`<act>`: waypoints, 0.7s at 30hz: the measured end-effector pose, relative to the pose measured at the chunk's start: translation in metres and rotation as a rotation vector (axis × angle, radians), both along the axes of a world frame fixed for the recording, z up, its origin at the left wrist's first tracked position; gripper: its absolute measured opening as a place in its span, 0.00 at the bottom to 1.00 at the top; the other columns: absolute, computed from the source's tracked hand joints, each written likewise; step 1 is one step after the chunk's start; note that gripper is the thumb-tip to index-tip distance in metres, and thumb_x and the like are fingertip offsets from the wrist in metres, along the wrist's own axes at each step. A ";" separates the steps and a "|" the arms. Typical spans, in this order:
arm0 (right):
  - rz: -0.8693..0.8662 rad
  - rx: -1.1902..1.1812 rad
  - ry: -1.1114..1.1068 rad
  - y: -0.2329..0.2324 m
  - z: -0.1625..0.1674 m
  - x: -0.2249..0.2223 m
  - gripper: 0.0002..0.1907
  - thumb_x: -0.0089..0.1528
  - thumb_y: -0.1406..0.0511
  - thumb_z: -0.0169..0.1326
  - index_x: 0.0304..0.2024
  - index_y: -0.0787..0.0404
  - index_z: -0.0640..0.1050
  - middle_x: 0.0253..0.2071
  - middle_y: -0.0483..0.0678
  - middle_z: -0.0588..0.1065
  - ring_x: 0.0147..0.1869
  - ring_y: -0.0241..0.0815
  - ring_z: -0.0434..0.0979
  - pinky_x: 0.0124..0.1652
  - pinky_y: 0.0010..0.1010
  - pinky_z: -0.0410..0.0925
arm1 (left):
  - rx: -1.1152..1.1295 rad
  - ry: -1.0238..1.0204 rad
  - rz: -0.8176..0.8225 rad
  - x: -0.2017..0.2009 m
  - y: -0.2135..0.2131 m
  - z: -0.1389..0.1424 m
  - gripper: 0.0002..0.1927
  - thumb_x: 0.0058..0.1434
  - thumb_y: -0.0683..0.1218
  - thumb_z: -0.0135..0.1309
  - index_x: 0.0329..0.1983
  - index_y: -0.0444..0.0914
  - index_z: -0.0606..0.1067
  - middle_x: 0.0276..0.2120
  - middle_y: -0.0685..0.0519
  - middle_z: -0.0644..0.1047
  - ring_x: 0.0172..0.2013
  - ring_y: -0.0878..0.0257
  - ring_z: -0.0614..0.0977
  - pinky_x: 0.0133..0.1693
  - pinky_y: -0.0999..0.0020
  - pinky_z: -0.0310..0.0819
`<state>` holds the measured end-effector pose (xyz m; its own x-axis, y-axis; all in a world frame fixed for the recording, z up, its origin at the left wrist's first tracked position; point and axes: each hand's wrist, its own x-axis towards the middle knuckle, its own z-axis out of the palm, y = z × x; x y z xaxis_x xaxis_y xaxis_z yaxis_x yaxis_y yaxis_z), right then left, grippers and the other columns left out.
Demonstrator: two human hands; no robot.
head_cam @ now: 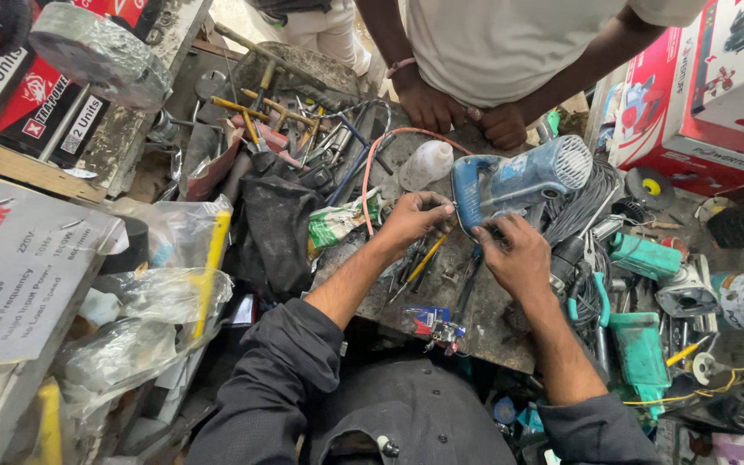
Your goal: The person repairs an electric mixer on a cluttered workbench. They unscrew and remove parts from the mixer base using a screwdriver, handle its wiring and components, and use a power drill and a blue rotary tool on the appliance while a bystander watches.
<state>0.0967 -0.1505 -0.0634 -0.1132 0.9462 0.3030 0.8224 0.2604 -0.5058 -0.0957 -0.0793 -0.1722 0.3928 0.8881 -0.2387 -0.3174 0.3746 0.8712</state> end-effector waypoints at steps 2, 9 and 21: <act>0.021 0.132 -0.103 0.002 -0.003 -0.002 0.11 0.61 0.61 0.63 0.34 0.63 0.80 0.36 0.53 0.76 0.40 0.57 0.78 0.39 0.44 0.70 | 0.006 -0.017 0.003 -0.001 0.000 -0.002 0.10 0.64 0.45 0.60 0.42 0.33 0.78 0.32 0.52 0.81 0.29 0.66 0.82 0.33 0.71 0.77; 0.010 0.177 -0.224 0.005 -0.013 -0.006 0.13 0.64 0.61 0.60 0.31 0.63 0.77 0.35 0.54 0.74 0.38 0.57 0.77 0.40 0.46 0.70 | 0.007 0.007 0.013 -0.001 -0.001 -0.003 0.10 0.63 0.45 0.61 0.42 0.34 0.78 0.32 0.53 0.81 0.29 0.67 0.81 0.33 0.72 0.77; -0.045 -0.028 0.341 0.000 0.009 -0.004 0.09 0.66 0.65 0.59 0.46 0.64 0.81 0.38 0.52 0.79 0.39 0.45 0.80 0.41 0.32 0.71 | 0.019 -0.039 -0.094 -0.002 -0.002 0.012 0.11 0.64 0.45 0.60 0.44 0.33 0.77 0.31 0.52 0.81 0.30 0.67 0.82 0.33 0.73 0.77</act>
